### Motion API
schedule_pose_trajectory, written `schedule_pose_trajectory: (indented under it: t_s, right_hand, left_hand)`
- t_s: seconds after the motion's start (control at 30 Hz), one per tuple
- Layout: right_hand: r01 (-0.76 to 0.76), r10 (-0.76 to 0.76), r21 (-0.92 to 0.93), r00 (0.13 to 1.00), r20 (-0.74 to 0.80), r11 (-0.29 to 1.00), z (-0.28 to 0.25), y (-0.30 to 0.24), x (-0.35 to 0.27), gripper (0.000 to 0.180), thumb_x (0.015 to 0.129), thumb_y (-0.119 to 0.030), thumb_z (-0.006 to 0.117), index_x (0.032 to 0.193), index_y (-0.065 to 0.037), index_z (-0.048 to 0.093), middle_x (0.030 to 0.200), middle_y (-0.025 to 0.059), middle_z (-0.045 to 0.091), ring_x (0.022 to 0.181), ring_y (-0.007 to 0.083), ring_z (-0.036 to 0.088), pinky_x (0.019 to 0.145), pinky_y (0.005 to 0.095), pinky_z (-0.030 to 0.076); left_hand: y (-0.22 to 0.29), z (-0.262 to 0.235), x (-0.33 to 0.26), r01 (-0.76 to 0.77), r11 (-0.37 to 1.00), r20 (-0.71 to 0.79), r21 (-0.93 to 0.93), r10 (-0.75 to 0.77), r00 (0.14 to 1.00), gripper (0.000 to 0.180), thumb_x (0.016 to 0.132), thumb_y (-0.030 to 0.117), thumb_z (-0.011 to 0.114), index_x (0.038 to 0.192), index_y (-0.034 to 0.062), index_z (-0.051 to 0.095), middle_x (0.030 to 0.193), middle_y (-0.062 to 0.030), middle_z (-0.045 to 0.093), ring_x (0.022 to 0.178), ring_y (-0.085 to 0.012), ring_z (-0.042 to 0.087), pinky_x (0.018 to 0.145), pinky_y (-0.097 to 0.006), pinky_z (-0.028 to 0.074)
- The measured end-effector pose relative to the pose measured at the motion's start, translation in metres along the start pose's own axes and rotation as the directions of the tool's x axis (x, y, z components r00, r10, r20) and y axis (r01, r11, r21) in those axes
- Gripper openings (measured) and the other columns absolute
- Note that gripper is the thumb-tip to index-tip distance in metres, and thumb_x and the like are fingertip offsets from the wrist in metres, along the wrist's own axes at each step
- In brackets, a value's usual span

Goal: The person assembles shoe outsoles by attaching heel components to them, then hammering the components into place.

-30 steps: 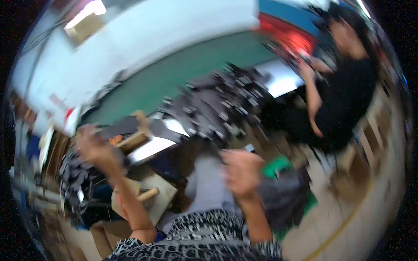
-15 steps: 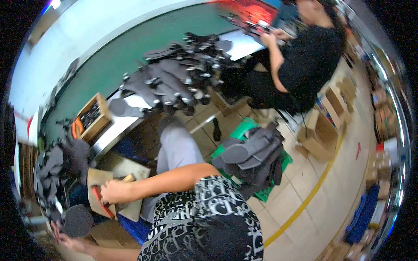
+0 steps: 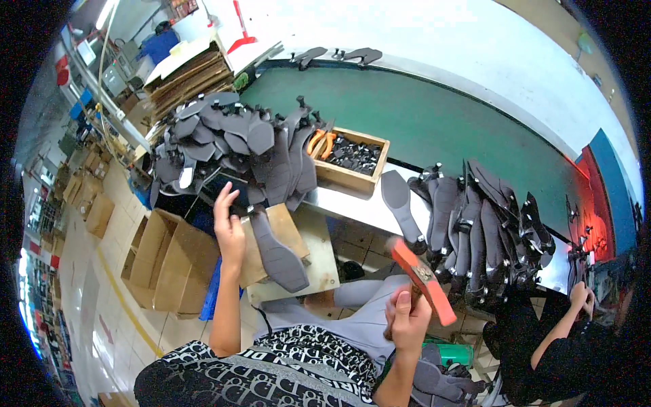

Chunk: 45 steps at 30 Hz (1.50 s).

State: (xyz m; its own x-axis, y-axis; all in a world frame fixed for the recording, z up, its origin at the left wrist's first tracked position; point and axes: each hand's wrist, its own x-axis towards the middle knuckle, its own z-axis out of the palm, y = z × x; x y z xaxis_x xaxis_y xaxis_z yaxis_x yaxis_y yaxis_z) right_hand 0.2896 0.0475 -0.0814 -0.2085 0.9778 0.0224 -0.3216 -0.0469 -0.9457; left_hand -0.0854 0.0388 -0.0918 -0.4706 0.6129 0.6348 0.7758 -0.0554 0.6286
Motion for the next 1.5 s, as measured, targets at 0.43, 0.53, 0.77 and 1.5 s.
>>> schedule_pose_trajectory:
  t_s: [0.43, 0.53, 0.77, 1.5]
  right_hand:
    - [0.0, -0.063, -0.426, 0.989, -0.134, 0.905, -0.046, 0.058, -0.01, 0.024, 0.093, -0.017, 0.065, 0.076, -0.006, 0.052, 0.053, -0.0044, 0.046, 0.039, 0.0047, 0.042, 0.036, 0.0223, 0.031]
    - [0.098, -0.215, -0.522, 0.962, -0.168, 0.848, -0.055, 0.057, -0.017, 0.023, 0.092, -0.017, 0.066, 0.076, -0.004, 0.055, 0.052, -0.0046, 0.047, 0.04, 0.0042, 0.042, 0.037, 0.0225, 0.032]
    - [0.018, -0.102, -0.344, 0.968, -0.228, 0.939, -0.034, 0.021, 0.017, 0.016, 0.091, -0.015, 0.066, 0.086, 0.0, 0.061, 0.059, -0.004, 0.047, 0.052, 0.0041, 0.041, 0.049, 0.0245, 0.033]
    - [0.092, -0.105, -0.159, 0.992, -0.075, 0.983, 0.029, -0.022, 0.035, 0.024, 0.097, -0.015, 0.059, 0.111, 0.003, 0.06, 0.054, -0.0011, 0.044, 0.037, 0.0056, 0.038, 0.035, 0.0224, 0.03]
  left_hand:
    - [0.008, 0.267, 0.162, -0.725, 0.601, 0.877, 0.336, 0.08, 0.473, 0.021, 0.076, 0.034, 0.075, 0.085, 0.0155, 0.076, 0.087, -0.0086, 0.072, 0.093, -0.0292, 0.067, 0.086, -0.051, 0.041]
    - [0.052, 0.254, 0.162, -0.689, 0.699, 0.922, 0.191, 0.113, 0.37, 0.02, 0.078, 0.029, 0.074, 0.083, 0.0098, 0.076, 0.083, -0.0108, 0.072, 0.087, -0.0255, 0.069, 0.078, -0.047, 0.046]
    - [0.042, 0.216, 0.154, 0.111, 0.991, 0.556, -0.077, -0.049, 0.83, 0.016, 0.078, 0.014, 0.074, 0.085, 0.0001, 0.074, 0.073, -0.0164, 0.069, 0.068, -0.0271, 0.069, 0.065, -0.035, 0.052]
    - [0.032, 0.193, 0.145, 0.123, 0.917, 0.556, -0.379, 0.119, 0.823, 0.025, 0.078, 0.006, 0.075, 0.102, -0.0013, 0.07, 0.079, -0.0109, 0.071, 0.071, -0.0152, 0.067, 0.066, -0.029, 0.052]
